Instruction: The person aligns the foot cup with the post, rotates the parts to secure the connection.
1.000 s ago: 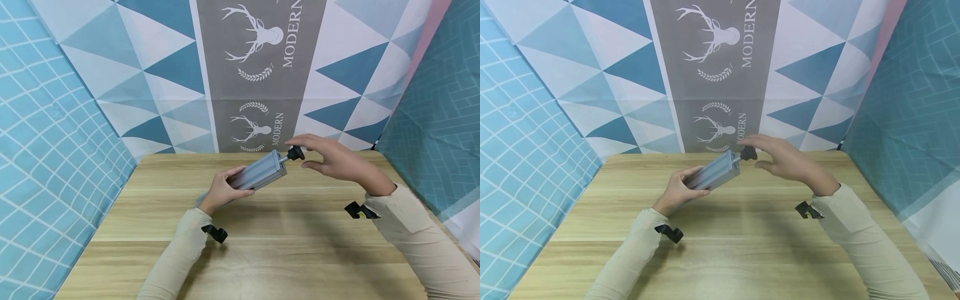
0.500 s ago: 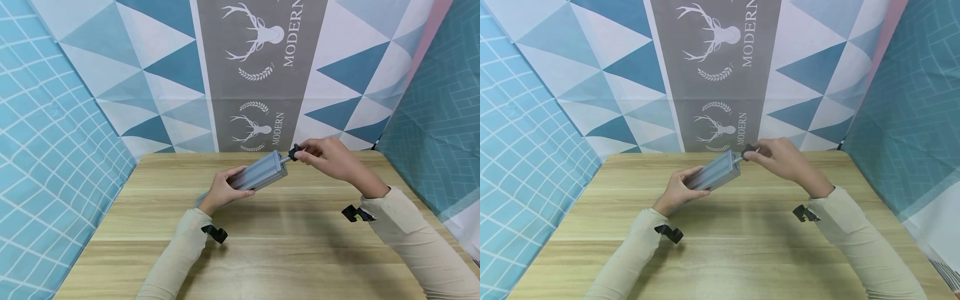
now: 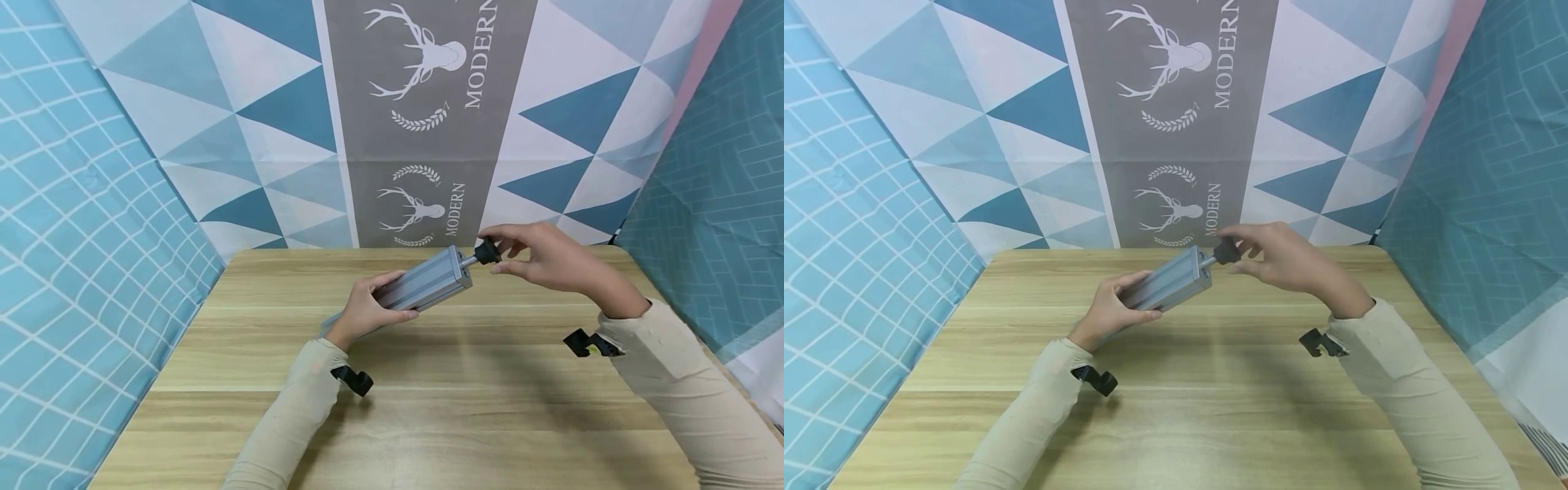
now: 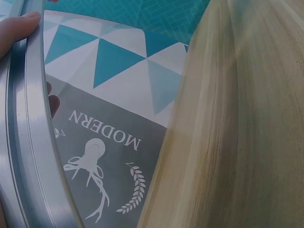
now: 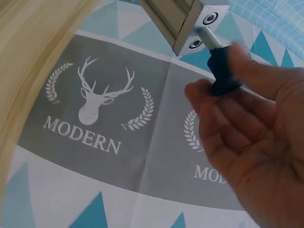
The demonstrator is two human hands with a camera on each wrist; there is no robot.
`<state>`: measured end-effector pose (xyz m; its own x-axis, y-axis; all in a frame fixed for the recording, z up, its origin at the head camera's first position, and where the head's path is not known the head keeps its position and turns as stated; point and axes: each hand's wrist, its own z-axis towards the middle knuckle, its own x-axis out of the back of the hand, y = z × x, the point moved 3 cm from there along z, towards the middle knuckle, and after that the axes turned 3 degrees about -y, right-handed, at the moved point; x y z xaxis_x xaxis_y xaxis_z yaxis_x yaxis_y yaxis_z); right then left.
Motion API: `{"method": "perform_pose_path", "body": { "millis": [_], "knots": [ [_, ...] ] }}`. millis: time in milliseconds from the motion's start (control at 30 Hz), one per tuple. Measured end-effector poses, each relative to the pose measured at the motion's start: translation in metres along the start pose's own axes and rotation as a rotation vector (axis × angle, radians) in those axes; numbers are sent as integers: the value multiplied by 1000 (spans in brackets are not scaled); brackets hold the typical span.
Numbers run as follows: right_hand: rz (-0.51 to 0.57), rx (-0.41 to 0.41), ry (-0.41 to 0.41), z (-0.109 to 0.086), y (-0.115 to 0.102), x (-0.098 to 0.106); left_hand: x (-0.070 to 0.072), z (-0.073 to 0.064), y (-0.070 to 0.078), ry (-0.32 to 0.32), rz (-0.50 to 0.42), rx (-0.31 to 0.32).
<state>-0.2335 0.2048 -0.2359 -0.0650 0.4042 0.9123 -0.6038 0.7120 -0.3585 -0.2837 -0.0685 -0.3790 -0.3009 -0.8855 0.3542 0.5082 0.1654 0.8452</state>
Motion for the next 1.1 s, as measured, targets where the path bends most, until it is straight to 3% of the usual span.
{"method": "perform_pose_path", "body": {
  "millis": [167,333,433,533,633,733,1000,1100],
  "knots": [
    [37,-148,41,-1,5,-3,-1,0,1,-3,-5,13],
    [54,-167,32,-1,3,-2,0,0,3,-6,1,8],
    [55,-134,0,-1,1,1,0,0,3,-6,1,3],
    [65,-51,-27,-1,-1,3,0,0,3,-10,-1,-2],
    [62,45,-28,0,-3,4,0,0,2,-12,-5,-6],
    [29,63,-6,-1,-4,4,0,1,2,-10,-11,-5],
    [73,-186,54,-1,0,1,1,0,3,-6,2,-25],
    [77,-233,55,-1,1,-1,0,0,4,-10,4,-25]
  ]
}}
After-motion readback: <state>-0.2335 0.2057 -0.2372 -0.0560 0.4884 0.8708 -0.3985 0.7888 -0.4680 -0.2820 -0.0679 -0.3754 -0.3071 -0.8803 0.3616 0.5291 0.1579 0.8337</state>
